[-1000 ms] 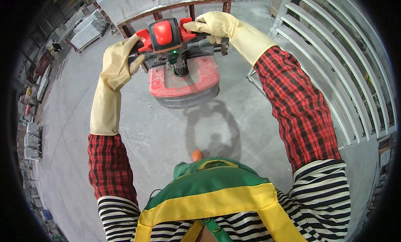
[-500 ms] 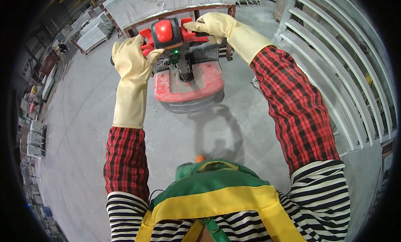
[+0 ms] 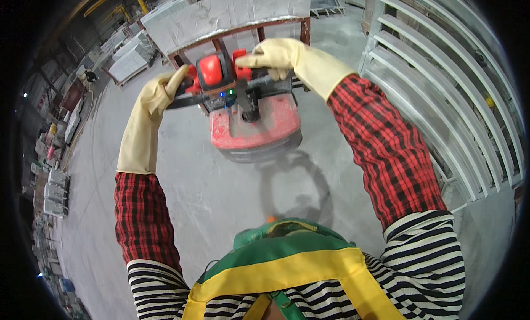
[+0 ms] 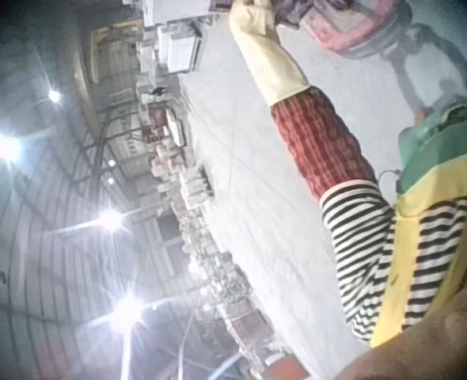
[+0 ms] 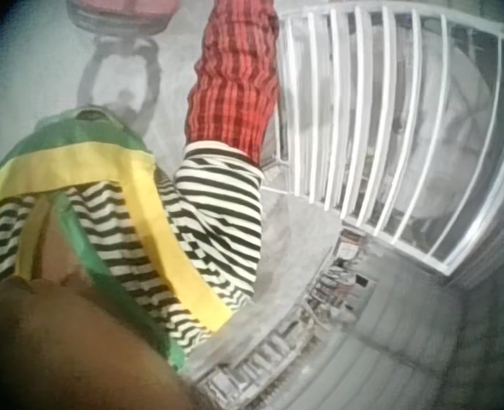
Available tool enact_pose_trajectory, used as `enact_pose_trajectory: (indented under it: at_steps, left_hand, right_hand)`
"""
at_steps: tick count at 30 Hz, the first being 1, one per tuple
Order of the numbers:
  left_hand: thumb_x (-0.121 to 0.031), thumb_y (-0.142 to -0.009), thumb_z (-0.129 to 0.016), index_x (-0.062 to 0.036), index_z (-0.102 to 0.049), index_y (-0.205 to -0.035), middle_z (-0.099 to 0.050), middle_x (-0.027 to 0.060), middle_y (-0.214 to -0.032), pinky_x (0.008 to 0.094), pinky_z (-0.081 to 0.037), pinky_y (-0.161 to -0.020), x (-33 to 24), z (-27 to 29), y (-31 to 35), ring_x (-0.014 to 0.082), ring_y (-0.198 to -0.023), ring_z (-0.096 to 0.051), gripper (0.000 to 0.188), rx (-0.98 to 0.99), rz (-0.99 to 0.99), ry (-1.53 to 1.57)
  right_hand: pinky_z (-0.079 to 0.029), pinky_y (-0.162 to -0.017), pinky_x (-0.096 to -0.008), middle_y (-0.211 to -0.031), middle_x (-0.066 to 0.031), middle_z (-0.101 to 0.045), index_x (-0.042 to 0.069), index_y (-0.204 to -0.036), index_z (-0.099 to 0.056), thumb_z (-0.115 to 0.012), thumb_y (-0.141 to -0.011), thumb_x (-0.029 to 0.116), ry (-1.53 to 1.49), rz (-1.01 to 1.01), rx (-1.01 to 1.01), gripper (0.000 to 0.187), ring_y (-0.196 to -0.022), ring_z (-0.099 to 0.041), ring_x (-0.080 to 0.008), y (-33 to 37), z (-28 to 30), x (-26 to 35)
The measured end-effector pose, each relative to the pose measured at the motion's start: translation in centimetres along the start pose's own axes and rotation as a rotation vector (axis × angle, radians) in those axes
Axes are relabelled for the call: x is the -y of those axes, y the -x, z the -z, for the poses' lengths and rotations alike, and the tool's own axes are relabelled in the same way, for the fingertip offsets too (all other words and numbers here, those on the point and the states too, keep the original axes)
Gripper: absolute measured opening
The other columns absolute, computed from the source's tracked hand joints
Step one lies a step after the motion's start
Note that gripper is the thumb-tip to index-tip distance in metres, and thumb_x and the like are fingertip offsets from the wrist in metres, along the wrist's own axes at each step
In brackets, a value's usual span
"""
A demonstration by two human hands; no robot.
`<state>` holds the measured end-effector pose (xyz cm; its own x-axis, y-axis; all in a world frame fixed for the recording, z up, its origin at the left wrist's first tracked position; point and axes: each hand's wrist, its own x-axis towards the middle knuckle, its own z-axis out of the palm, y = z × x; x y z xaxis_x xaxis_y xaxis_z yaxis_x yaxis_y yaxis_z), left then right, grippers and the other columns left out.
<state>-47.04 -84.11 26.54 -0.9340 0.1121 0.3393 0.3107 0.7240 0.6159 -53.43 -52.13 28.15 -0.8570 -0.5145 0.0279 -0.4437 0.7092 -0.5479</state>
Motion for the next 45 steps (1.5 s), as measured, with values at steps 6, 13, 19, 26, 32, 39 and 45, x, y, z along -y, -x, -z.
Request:
enact_pose_trajectory:
  at_steps: [6,13,19,26,32,39,45]
  left_hand:
    - [-0.059,-0.091,-0.066,-0.0034,-0.076,-0.103,-0.076,0.0057,-0.095,0.0290,-0.054,-0.072,3.8,0.0,0.9,0.0120,-0.077,-0.066,0.057,0.571,0.126,-0.117]
    - [-0.062,-0.083,-0.071,-0.0058,-0.075,-0.099,-0.071,0.0224,-0.092,0.0461,-0.054,-0.078,1.8,-1.6,6.3,0.0382,-0.089,-0.071,0.058,0.586,-0.099,-0.416]
    - [-0.059,-0.091,-0.065,-0.0020,-0.069,-0.086,-0.070,0.0230,-0.085,0.0486,-0.056,-0.072,2.7,-7.0,9.0,0.0427,-0.084,-0.068,0.057,0.673,-0.187,-0.374]
    - [-0.036,-0.086,-0.081,-0.0171,-0.037,-0.152,-0.071,0.0167,-0.086,0.0409,-0.057,-0.076,3.6,-6.2,11.0,0.0339,-0.080,-0.072,0.082,0.666,-0.087,-0.061]
    - [-0.025,-0.085,-0.080,-0.0123,-0.024,-0.162,-0.069,0.0123,-0.079,0.0383,-0.053,-0.070,1.9,-5.4,8.9,0.0281,-0.070,-0.066,0.096,0.954,0.031,0.007]
    - [-0.023,-0.084,-0.077,-0.0071,-0.025,-0.162,-0.056,0.0067,-0.068,0.0332,-0.047,-0.057,5.4,-7.0,10.6,0.0229,-0.059,-0.057,0.095,0.770,-0.366,-0.150]
    - [-0.021,-0.083,-0.076,-0.0036,-0.026,-0.161,-0.058,0.0055,-0.078,0.0322,-0.047,-0.057,6.7,-7.0,11.6,0.0212,-0.061,-0.054,0.094,0.636,-0.632,-0.374]
  right_hand:
    - [-0.054,-0.061,-0.0301,-0.089,-0.0084,-0.072,0.004,-0.118,-0.071,-0.072,-0.089,0.060,-0.033,-0.011,0.233,0.063,-0.069,-0.068,-0.0168,0.9,-4.4,0.2]
    - [-0.055,-0.090,-0.0341,-0.113,-0.0146,-0.073,0.008,-0.129,-0.063,-0.078,-0.080,0.062,0.204,0.105,0.279,0.074,-0.107,-0.071,-0.0273,5.3,-7.3,0.8]
    - [-0.053,-0.095,-0.0432,-0.112,-0.0152,-0.072,0.017,-0.148,-0.042,-0.082,-0.080,0.047,0.003,0.150,0.125,0.084,-0.111,-0.069,-0.0312,10.4,-11.4,-4.6]
    - [-0.057,-0.075,-0.0414,-0.103,-0.0113,-0.075,0.028,-0.163,-0.016,-0.076,-0.082,0.029,0.120,-0.012,0.459,0.100,-0.088,-0.072,-0.0346,10.0,-10.3,-1.0]
    - [-0.056,-0.070,-0.0425,-0.098,-0.0142,-0.073,0.031,-0.165,-0.013,-0.078,-0.082,0.030,0.165,0.104,0.502,0.105,-0.073,-0.070,-0.0362,9.6,-10.6,-1.7]
    - [-0.054,-0.081,-0.0425,-0.111,-0.0174,-0.072,0.023,-0.165,-0.013,-0.078,-0.083,0.040,0.127,0.070,0.581,0.107,-0.089,-0.070,-0.0367,9.0,-11.0,-2.5]
    - [-0.054,-0.085,-0.0434,-0.115,-0.0218,-0.071,0.020,-0.164,-0.015,-0.074,-0.085,0.035,0.202,0.006,0.675,0.100,-0.094,-0.070,-0.0385,8.7,-9.9,-0.5]
